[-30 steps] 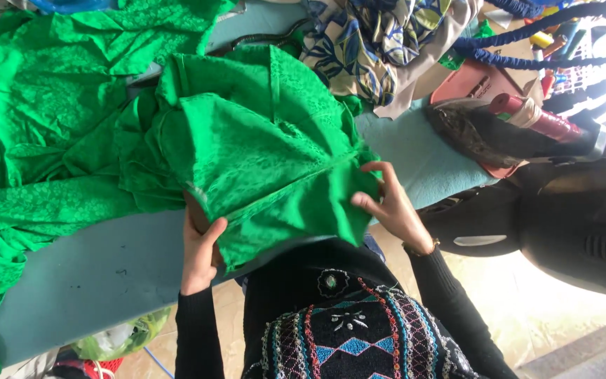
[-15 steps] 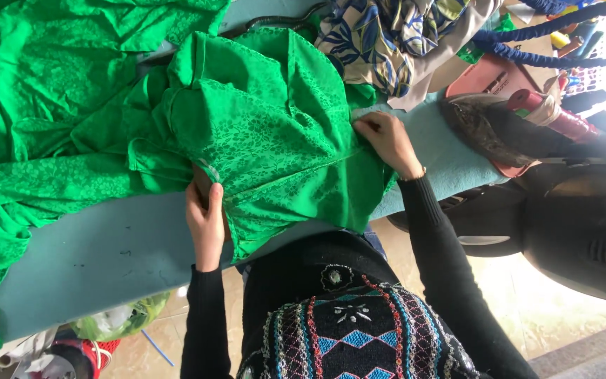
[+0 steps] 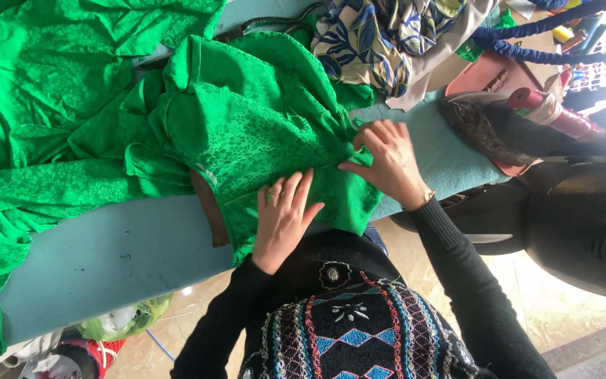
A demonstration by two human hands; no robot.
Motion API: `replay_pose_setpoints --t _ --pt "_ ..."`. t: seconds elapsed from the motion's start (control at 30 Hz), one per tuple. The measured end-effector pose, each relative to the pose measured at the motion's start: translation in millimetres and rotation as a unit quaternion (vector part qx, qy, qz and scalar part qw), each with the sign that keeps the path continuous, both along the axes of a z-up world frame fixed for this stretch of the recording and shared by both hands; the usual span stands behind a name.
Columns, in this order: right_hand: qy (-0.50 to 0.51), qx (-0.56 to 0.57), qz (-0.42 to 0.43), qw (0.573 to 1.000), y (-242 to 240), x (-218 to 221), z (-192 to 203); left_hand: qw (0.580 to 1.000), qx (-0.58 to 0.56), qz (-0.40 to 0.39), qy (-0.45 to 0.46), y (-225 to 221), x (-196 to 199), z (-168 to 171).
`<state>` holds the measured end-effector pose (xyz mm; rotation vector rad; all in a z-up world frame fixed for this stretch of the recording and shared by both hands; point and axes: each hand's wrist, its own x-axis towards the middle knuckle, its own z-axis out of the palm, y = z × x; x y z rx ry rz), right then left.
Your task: Ironing a green garment using a steam iron and a tailor's ham to press seams.
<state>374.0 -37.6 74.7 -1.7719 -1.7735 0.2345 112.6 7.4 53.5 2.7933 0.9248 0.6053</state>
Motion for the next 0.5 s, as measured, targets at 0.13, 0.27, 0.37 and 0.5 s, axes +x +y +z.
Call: replay_pose_setpoints --t 0.13,0.27,0.37,0.5 --pt "-0.134 -0.011 -0.173 0.976 -11 6 11 0.999 0.008 -0.012 0.032 0 11 2" --pt "-0.154 -0.033 -0.214 0.964 -13 8 15 0.999 0.008 -0.01 0.032 0 20 -1" --pt "-0.181 -0.051 -0.256 0.948 -15 20 6 0.999 0.018 -0.006 0.036 1 23 -6" --pt "-0.204 -0.009 -0.283 0.937 -21 44 -8 0.999 0.024 0.004 0.039 1 29 -8"
